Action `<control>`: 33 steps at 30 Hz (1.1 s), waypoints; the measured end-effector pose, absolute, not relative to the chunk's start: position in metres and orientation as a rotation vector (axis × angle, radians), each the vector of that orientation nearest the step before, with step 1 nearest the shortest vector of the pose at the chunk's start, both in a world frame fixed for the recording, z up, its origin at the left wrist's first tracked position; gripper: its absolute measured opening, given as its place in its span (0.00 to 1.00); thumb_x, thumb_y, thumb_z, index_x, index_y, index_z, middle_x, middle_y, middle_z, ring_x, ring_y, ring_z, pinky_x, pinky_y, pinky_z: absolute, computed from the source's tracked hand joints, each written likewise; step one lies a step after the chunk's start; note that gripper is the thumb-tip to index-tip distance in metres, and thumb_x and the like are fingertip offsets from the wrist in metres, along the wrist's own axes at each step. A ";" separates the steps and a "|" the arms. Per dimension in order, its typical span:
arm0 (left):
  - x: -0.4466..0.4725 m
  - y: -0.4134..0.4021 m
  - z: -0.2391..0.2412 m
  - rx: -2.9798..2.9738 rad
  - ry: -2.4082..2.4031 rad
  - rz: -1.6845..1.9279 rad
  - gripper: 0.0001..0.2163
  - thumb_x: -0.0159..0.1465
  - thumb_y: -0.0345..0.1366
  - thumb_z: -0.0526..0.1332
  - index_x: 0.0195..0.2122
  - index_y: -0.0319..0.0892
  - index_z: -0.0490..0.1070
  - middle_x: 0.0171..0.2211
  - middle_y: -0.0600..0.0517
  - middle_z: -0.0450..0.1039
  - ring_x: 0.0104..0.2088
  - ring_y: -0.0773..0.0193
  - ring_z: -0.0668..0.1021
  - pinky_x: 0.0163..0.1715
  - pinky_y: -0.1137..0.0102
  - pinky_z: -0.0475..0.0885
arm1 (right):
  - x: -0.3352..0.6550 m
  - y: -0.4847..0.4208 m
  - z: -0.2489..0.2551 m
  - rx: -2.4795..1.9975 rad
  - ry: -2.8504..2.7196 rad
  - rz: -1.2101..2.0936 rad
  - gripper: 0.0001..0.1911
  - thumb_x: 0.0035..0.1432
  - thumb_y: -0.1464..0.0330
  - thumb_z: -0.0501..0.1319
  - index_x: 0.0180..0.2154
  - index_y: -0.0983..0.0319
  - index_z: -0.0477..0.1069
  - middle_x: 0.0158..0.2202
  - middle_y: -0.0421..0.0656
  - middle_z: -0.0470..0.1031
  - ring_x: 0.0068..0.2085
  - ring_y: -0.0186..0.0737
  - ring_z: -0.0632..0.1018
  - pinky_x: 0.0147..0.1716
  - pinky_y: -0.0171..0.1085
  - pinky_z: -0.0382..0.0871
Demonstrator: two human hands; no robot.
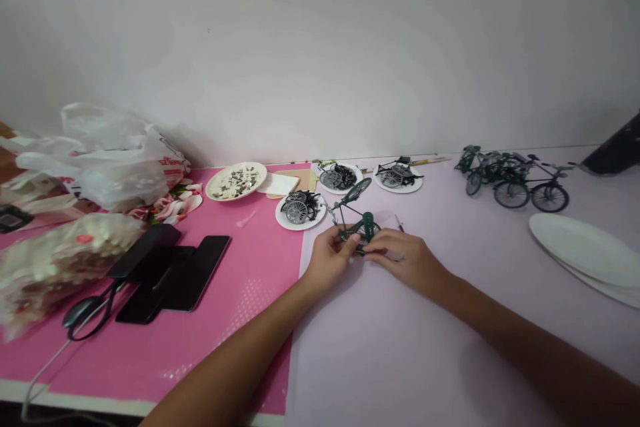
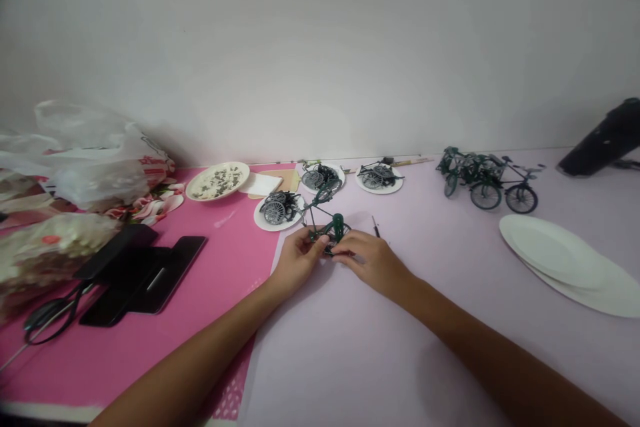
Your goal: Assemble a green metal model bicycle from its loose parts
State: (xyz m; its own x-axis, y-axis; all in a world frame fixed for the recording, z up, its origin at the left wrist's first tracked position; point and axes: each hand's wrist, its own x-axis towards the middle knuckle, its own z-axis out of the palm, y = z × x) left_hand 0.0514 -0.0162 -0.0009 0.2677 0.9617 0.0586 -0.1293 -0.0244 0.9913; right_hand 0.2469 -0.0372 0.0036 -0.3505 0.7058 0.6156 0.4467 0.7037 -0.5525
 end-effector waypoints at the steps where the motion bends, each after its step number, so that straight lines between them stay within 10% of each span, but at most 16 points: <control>1: 0.051 -0.016 0.000 1.262 0.896 1.088 0.26 0.59 0.54 0.72 0.48 0.36 0.76 0.38 0.42 0.83 0.34 0.59 0.83 0.35 0.68 0.78 | 0.247 -0.037 0.004 -0.886 -2.001 0.357 0.06 0.67 0.65 0.64 0.40 0.55 0.81 0.37 0.45 0.83 0.38 0.45 0.83 0.39 0.44 0.82; 33: 0.052 -0.017 0.005 1.282 0.921 1.109 0.23 0.61 0.53 0.71 0.44 0.37 0.77 0.34 0.46 0.81 0.31 0.63 0.80 0.32 0.71 0.74 | 0.250 -0.041 0.010 -0.952 -2.035 0.329 0.15 0.71 0.64 0.60 0.57 0.53 0.74 0.38 0.42 0.85 0.38 0.42 0.85 0.43 0.42 0.82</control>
